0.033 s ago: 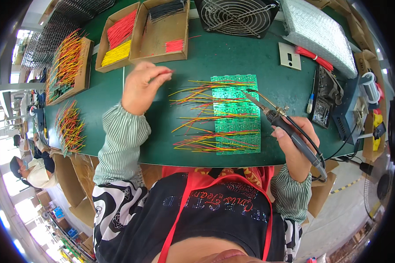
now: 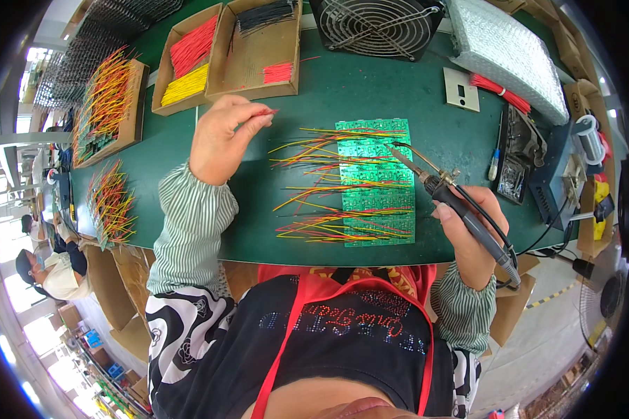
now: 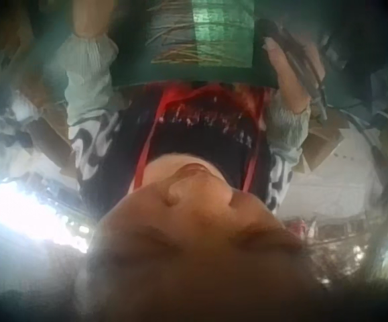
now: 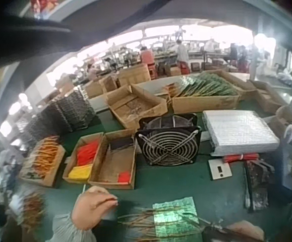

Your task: The person solders multiple colored wires onto green circuit boards with a soldering iron at a factory workstation.

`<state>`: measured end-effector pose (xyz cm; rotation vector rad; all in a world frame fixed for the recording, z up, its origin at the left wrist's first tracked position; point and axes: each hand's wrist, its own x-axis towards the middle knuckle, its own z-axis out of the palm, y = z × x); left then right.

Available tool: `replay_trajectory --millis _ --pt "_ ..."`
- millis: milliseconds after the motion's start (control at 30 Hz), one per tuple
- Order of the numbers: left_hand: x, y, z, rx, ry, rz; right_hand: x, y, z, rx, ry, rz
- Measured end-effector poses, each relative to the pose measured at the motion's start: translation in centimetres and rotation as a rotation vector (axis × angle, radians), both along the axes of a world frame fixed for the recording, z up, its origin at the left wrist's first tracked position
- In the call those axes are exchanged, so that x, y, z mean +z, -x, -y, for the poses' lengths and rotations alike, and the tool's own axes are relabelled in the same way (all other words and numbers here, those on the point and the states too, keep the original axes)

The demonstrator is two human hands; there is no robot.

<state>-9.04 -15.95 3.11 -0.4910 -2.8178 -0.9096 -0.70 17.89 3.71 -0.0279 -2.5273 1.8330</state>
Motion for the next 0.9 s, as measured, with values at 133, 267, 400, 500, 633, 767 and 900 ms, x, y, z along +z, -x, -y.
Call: replay_trajectory --millis 133,267,400,500,633,767,900 --pt "2.4 -0.4 -3.1 -0.095 -0.124 0.187 -0.2 0.2 0.2 0.034 0.004 -0.03" --pt "2.3 0.0 -6.0 -0.235 0.018 0.264 -0.6 0.6 1.4 -0.044 0.104 -0.029" --pt "-0.7 1.3 -6.4 -0.274 0.099 0.326 -0.7 1.2 2.2 -0.031 0.114 0.03" --pt "-1.7 1.9 -6.4 -0.247 0.079 0.385 -1.0 1.9 2.6 -0.035 0.111 0.058" --pt "-1.9 2.2 -6.4 -0.241 0.063 0.424 -2.1 2.6 2.9 -0.008 0.115 0.051" --pt "-1.6 2.4 -6.4 -0.22 0.036 0.5 -2.3 3.1 3.3 0.004 0.105 0.062" --pt "-1.6 2.5 -6.3 -0.227 0.027 0.514 -2.4 3.2 3.4 0.009 0.134 0.071"
